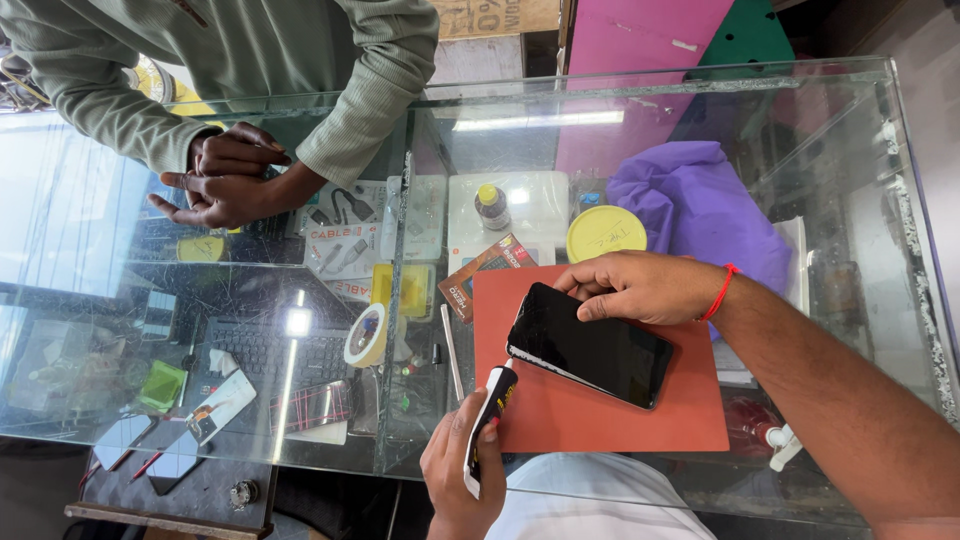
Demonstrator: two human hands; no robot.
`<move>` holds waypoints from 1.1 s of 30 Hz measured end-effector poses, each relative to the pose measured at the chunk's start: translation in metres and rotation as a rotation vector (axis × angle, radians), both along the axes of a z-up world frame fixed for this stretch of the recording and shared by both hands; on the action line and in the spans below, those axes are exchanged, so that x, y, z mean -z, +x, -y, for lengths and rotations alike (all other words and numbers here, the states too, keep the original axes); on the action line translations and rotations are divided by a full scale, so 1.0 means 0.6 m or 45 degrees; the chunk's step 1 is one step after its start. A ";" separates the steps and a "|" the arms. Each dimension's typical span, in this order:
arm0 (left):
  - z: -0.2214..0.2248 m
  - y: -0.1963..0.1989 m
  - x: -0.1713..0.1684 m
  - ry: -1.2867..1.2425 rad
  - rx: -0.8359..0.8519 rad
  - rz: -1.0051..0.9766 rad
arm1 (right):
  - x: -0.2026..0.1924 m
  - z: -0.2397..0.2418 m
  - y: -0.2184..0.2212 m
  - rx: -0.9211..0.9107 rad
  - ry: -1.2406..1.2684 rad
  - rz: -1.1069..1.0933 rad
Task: The person applies adhesive from a tube along the edges of a smartphone screen that is placed on a red mat. They carefully squeeze the tube to dispense the glue along the perimeter of the device.
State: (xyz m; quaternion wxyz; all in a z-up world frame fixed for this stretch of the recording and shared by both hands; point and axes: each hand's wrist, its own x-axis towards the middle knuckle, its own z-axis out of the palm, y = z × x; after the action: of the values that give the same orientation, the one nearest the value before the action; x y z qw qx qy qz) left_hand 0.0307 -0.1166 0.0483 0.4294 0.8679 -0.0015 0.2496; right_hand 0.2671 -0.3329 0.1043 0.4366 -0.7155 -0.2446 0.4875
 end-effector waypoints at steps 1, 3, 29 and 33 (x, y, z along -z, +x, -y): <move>0.001 0.000 0.000 0.001 -0.002 -0.007 | 0.000 0.000 0.000 0.003 -0.005 -0.002; 0.001 0.000 0.000 -0.002 0.016 -0.017 | -0.001 0.000 0.000 0.006 -0.014 0.003; 0.008 -0.001 0.002 0.047 0.074 0.053 | 0.003 0.001 0.001 -0.014 -0.009 0.017; 0.012 0.000 0.001 0.066 0.102 0.105 | 0.007 0.001 0.003 -0.022 0.029 -0.011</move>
State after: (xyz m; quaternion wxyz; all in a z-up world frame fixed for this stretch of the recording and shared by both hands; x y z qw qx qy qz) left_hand 0.0309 -0.1235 0.0475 0.4161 0.8670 -0.0606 0.2674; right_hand 0.2686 -0.3338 0.1002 0.4415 -0.7064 -0.2543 0.4914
